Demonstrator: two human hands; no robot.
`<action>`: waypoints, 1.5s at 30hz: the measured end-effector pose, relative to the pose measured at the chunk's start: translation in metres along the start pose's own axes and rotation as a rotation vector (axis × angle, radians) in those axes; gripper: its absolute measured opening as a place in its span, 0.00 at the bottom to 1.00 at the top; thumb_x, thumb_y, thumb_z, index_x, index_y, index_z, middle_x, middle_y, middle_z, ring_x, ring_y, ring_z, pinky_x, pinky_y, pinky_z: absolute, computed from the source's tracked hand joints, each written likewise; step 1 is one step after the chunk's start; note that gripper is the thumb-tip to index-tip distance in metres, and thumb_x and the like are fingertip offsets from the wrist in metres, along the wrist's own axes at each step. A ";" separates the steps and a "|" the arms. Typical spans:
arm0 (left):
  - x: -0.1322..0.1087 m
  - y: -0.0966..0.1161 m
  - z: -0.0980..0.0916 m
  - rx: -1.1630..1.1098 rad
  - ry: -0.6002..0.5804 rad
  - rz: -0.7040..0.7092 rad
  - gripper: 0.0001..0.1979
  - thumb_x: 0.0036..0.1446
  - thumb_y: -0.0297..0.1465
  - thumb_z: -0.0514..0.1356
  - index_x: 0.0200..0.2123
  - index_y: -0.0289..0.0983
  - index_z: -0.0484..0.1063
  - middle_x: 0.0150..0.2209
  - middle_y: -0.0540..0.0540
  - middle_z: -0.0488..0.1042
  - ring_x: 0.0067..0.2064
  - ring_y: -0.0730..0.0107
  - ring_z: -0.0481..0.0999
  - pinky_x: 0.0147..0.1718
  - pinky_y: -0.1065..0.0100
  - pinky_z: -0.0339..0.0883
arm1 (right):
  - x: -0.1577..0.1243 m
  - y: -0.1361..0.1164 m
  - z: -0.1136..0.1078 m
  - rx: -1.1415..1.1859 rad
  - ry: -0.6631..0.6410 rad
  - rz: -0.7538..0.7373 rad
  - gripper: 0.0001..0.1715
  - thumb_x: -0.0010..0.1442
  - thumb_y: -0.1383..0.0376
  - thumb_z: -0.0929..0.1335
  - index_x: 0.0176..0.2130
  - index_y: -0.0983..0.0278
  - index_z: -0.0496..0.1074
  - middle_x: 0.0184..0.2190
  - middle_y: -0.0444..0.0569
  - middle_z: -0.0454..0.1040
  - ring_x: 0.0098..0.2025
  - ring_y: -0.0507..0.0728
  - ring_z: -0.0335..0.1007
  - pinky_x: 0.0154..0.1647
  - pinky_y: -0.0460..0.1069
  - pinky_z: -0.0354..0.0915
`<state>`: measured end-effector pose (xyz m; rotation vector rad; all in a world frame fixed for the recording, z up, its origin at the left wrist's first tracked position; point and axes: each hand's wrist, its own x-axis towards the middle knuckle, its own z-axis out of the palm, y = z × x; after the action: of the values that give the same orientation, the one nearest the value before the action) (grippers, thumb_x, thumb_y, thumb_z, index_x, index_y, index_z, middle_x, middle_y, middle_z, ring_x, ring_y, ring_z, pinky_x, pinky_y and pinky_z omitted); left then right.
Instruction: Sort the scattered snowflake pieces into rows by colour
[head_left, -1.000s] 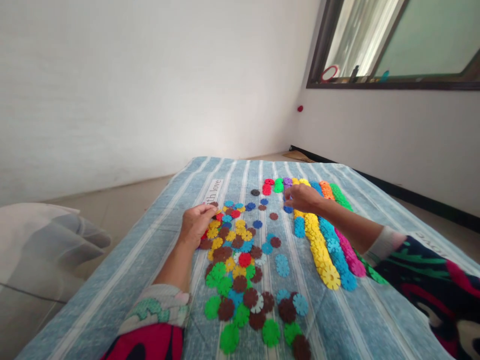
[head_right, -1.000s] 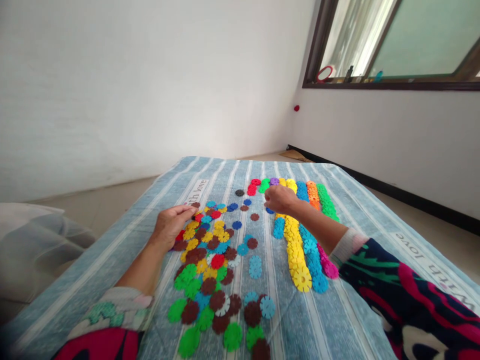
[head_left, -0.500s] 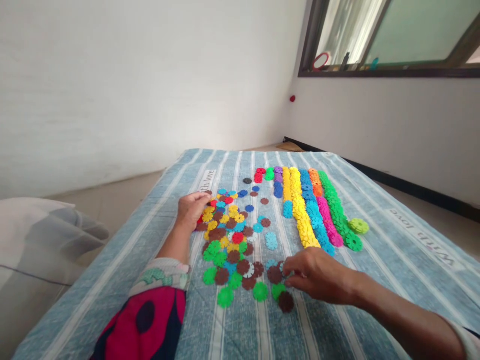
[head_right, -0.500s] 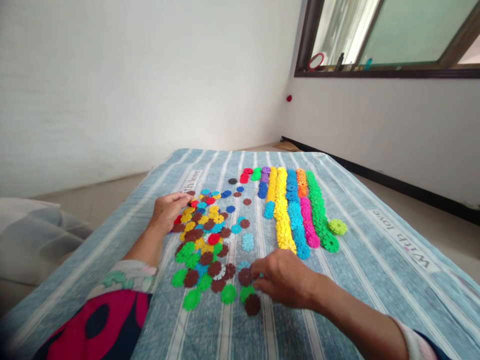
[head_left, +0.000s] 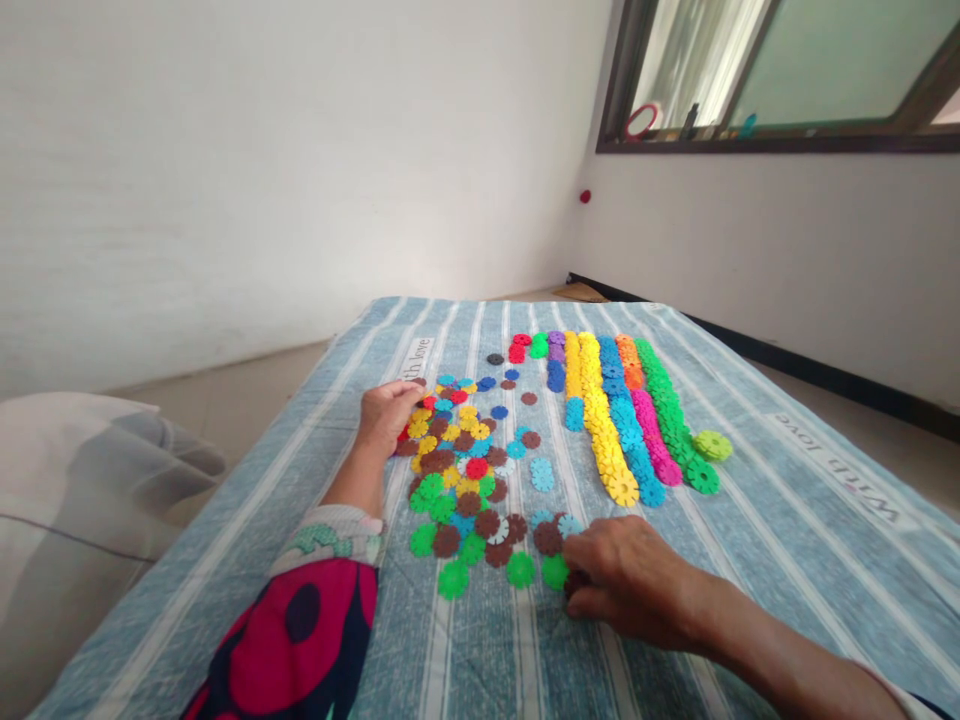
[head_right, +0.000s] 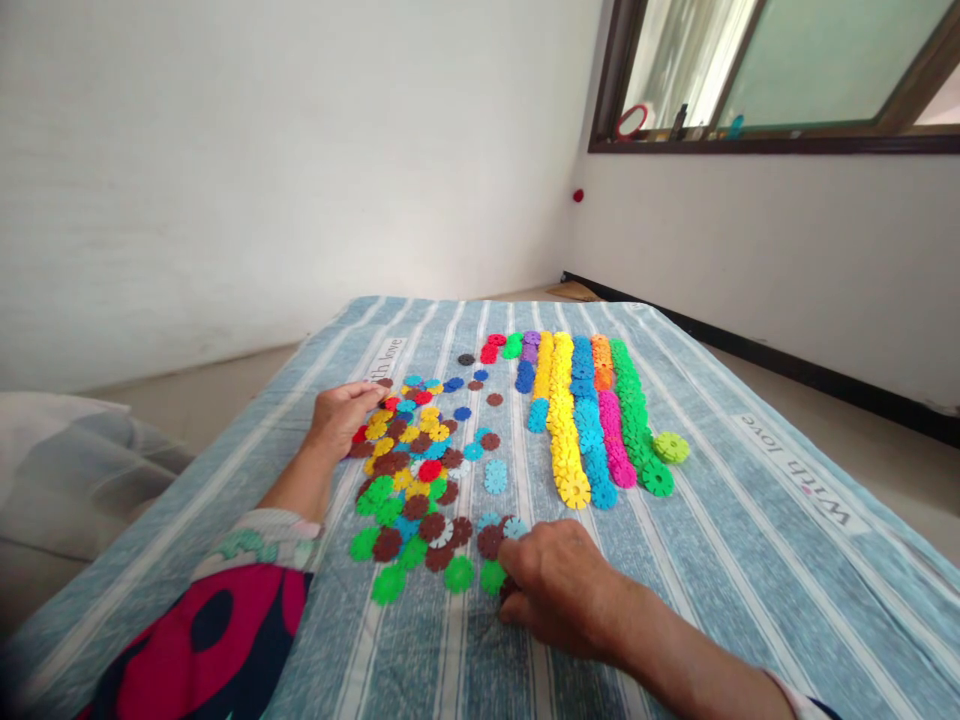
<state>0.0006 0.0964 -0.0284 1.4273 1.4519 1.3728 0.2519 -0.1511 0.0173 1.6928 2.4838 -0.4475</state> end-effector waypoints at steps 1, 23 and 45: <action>0.000 0.000 0.000 0.003 -0.002 0.005 0.15 0.35 0.38 0.64 0.26 0.33 0.78 0.24 0.48 0.77 0.29 0.68 0.73 0.31 0.70 0.65 | 0.000 0.001 -0.001 0.001 -0.007 0.007 0.06 0.54 0.61 0.69 0.33 0.61 0.73 0.31 0.46 0.78 0.34 0.58 0.75 0.27 0.48 0.49; -0.001 0.003 -0.001 0.018 -0.003 -0.014 0.17 0.34 0.40 0.65 0.26 0.33 0.78 0.23 0.49 0.76 0.27 0.69 0.72 0.28 0.71 0.64 | 0.022 0.001 -0.018 0.234 0.078 0.006 0.11 0.58 0.70 0.66 0.38 0.59 0.77 0.35 0.44 0.80 0.39 0.56 0.75 0.38 0.45 0.59; -0.001 0.004 -0.003 0.048 0.001 -0.016 0.15 0.36 0.40 0.65 0.26 0.34 0.79 0.24 0.49 0.76 0.28 0.68 0.73 0.30 0.70 0.65 | 0.026 -0.002 -0.013 -0.064 0.020 0.022 0.08 0.62 0.64 0.62 0.37 0.61 0.70 0.32 0.50 0.78 0.35 0.58 0.74 0.28 0.48 0.49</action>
<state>-0.0013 0.0940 -0.0243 1.4423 1.5029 1.3376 0.2415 -0.1248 0.0237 1.7066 2.4630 -0.3471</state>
